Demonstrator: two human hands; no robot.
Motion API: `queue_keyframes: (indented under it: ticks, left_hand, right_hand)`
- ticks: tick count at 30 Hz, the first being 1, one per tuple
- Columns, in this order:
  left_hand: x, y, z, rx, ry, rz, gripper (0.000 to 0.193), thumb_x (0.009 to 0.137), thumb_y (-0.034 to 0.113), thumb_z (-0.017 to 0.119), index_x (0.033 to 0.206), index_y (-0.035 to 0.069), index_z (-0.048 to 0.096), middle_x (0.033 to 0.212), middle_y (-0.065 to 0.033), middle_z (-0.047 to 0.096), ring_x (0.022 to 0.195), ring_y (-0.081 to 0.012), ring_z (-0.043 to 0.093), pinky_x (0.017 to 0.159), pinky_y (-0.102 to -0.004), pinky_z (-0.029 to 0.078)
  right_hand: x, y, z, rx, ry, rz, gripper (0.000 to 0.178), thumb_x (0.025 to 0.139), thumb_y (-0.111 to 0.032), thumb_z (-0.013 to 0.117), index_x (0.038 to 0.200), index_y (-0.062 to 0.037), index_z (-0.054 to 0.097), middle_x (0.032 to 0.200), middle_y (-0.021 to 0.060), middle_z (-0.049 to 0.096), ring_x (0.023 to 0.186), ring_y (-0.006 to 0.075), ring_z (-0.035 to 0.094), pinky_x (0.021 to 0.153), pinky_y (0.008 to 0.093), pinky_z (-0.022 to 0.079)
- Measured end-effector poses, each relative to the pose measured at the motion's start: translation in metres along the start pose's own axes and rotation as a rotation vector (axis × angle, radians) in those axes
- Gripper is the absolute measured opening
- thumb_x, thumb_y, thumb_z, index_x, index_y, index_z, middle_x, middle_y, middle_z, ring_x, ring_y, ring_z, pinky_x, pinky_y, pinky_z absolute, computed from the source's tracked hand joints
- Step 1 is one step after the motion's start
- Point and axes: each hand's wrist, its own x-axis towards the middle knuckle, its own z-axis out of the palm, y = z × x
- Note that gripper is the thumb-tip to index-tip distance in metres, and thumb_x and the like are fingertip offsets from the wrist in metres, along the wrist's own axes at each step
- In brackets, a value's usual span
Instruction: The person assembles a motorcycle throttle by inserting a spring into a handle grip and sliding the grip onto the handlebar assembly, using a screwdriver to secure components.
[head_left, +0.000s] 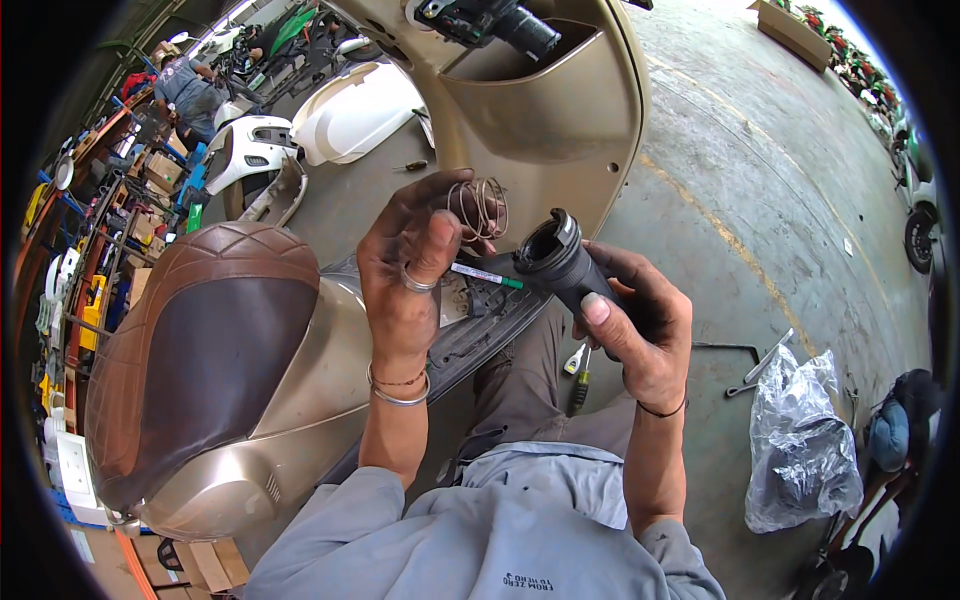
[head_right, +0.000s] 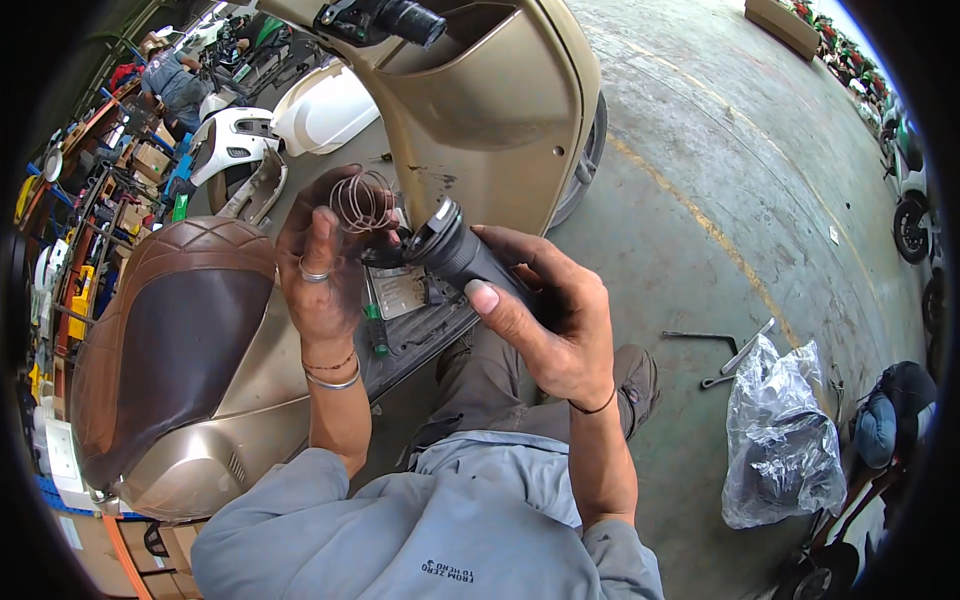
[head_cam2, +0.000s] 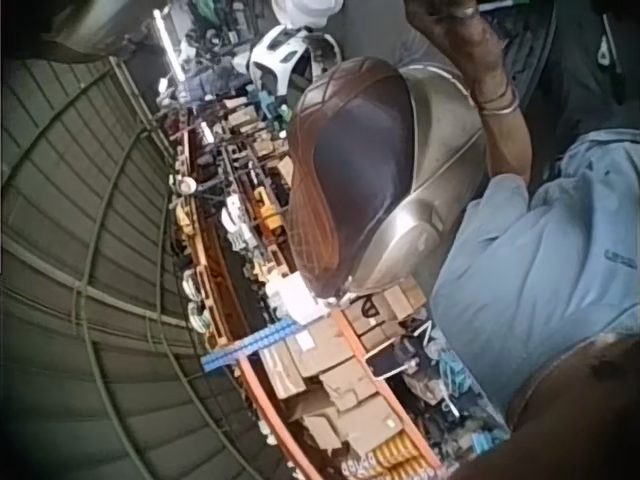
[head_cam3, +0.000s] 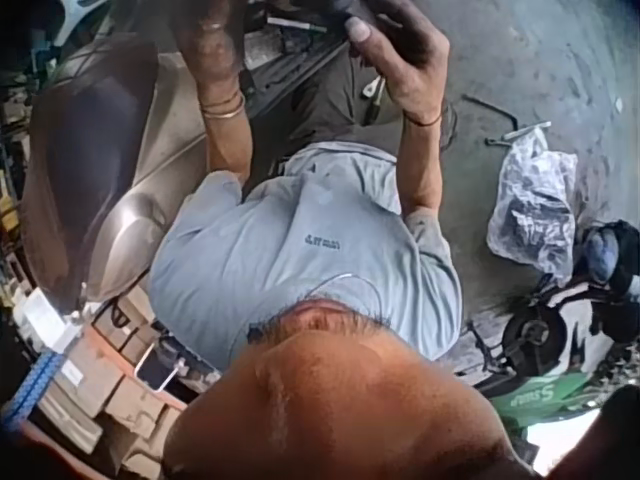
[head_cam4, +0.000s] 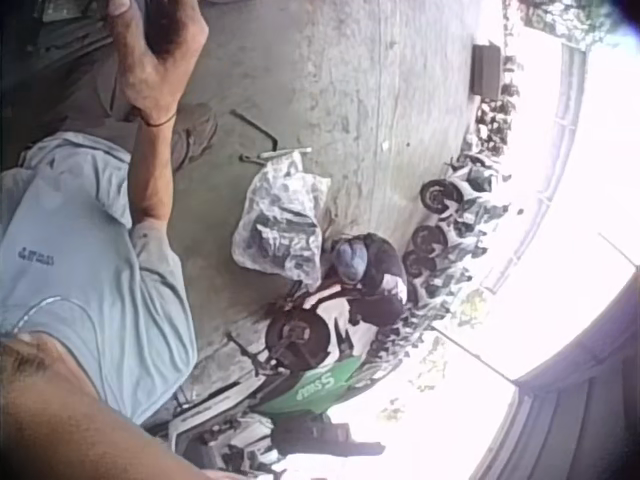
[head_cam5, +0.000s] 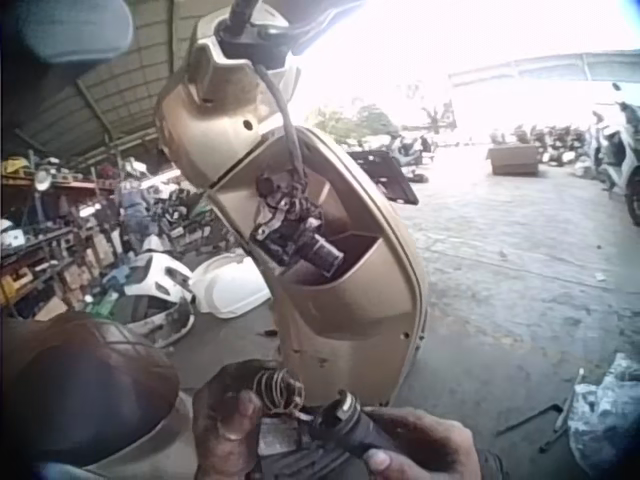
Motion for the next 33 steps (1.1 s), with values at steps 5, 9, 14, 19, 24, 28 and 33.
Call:
queue_keyframes:
  ticks: [5,9,14,19,24,28,33]
  left_hand:
    - [-0.009,0.008,0.001,0.160,-0.051,0.059,0.043,0.090,0.015,0.072,0.124,-0.006,0.059,0.106,-0.0113,0.069,0.087,-0.0138,0.066,0.081,-0.0270,0.053]
    - [-0.013,0.011,-0.002,0.309,-0.060,0.078,0.042,0.086,0.014,0.076,0.121,-0.004,0.063,0.106,-0.0113,0.069,0.085,-0.0131,0.066,0.077,-0.0260,0.053]
    - [-0.013,0.017,-0.001,0.442,-0.129,0.202,0.041,0.081,0.014,0.079,0.119,0.001,0.067,0.100,-0.0109,0.070,0.080,-0.0126,0.066,0.070,-0.0252,0.053]
    - [-0.013,0.026,0.009,0.567,-0.132,0.214,0.039,0.080,0.016,0.081,0.115,0.003,0.069,0.088,-0.0073,0.069,0.073,-0.0129,0.065,0.066,-0.0246,0.052]
    - [-0.021,0.027,0.011,0.723,-0.097,0.184,0.036,0.079,0.022,0.083,0.107,0.003,0.070,0.082,-0.0061,0.068,0.068,-0.0136,0.064,0.061,-0.0254,0.051]
    - [-0.024,0.027,0.006,0.779,-0.078,0.159,0.035,0.079,0.024,0.082,0.102,0.000,0.070,0.085,-0.0078,0.068,0.073,-0.0144,0.065,0.062,-0.0258,0.051]
    - [-0.021,0.026,0.003,0.895,-0.120,0.243,0.035,0.078,0.025,0.083,0.099,0.001,0.069,0.080,-0.0090,0.066,0.067,-0.0190,0.066,0.058,-0.0299,0.052]
  right_hand:
    - [-0.002,0.003,0.001,-0.013,-0.113,0.028,0.041,0.089,-0.020,0.071,0.122,0.0040,0.063,0.085,0.0073,0.067,0.070,0.0086,0.058,0.062,0.0226,0.046]
    - [-0.006,0.011,0.001,0.039,-0.127,0.021,0.043,0.091,-0.022,0.067,0.123,0.0053,0.061,0.078,0.0049,0.065,0.067,0.0095,0.058,0.061,0.0226,0.045]
    - [-0.010,0.030,0.000,0.128,-0.158,0.006,0.045,0.093,-0.025,0.066,0.123,0.0075,0.060,0.087,0.0099,0.066,0.073,0.0132,0.061,0.066,0.0251,0.048]
    - [-0.016,0.047,0.003,0.234,-0.164,0.036,0.050,0.090,-0.027,0.071,0.123,0.0085,0.059,0.104,0.0150,0.066,0.088,0.0177,0.064,0.078,0.0289,0.050]
    - [-0.019,0.067,0.011,0.107,-0.051,-0.223,0.053,0.077,-0.018,0.083,0.118,0.0068,0.062,0.112,0.0166,0.066,0.102,0.0229,0.063,0.091,0.0340,0.048]
    - [-0.021,0.081,0.015,0.097,-0.003,-0.273,0.053,0.072,-0.012,0.086,0.117,0.0045,0.063,0.114,0.0181,0.066,0.103,0.0247,0.063,0.090,0.0338,0.049]
    - [-0.016,0.083,0.019,-0.078,0.027,-0.388,0.054,0.069,-0.010,0.087,0.117,0.0015,0.063,0.113,0.0194,0.067,0.102,0.0263,0.064,0.088,0.0345,0.050]
